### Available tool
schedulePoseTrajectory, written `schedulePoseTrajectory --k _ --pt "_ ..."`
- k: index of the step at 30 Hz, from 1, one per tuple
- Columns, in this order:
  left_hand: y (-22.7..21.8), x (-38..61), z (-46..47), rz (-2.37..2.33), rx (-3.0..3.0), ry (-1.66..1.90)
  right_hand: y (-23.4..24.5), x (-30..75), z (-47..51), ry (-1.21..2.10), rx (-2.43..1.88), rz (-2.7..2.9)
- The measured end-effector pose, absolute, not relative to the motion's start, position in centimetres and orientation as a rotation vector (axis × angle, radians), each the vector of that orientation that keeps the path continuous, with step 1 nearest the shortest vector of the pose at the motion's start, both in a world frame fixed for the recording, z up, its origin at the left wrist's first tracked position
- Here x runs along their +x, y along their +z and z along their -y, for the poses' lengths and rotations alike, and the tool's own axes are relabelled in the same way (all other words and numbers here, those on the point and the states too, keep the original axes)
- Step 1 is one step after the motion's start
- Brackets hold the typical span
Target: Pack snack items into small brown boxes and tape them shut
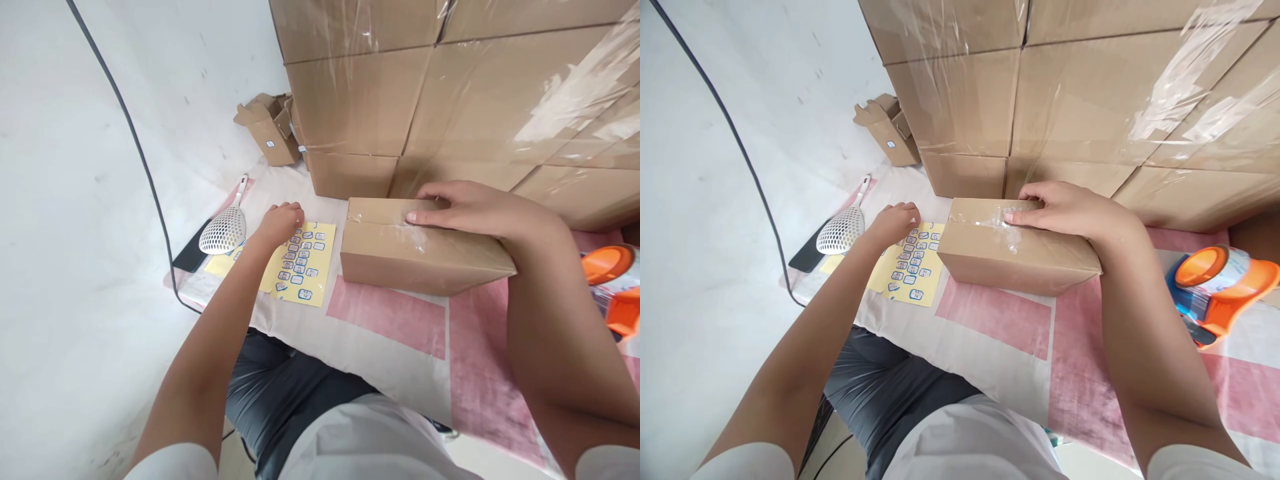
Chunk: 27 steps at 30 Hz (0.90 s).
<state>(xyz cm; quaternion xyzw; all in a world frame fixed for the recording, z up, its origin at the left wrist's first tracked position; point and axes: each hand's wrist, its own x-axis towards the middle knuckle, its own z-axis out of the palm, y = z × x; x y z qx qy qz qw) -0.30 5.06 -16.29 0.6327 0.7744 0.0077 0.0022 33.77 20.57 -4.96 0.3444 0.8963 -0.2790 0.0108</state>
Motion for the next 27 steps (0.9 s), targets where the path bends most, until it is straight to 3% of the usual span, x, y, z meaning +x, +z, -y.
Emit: schedulePoseTrajectory --k 7,27 --pt "-15.6 -0.1 -2.8 -2.389 2.087 0.223 -5.0 33.8 -20.6 -0.913 1.122 -2.752" --pt "-16.2 -1.5 0.6 -2.543 2.071 0.335 -5.1 33.9 -20.8 -0.929 1.147 -2.767"
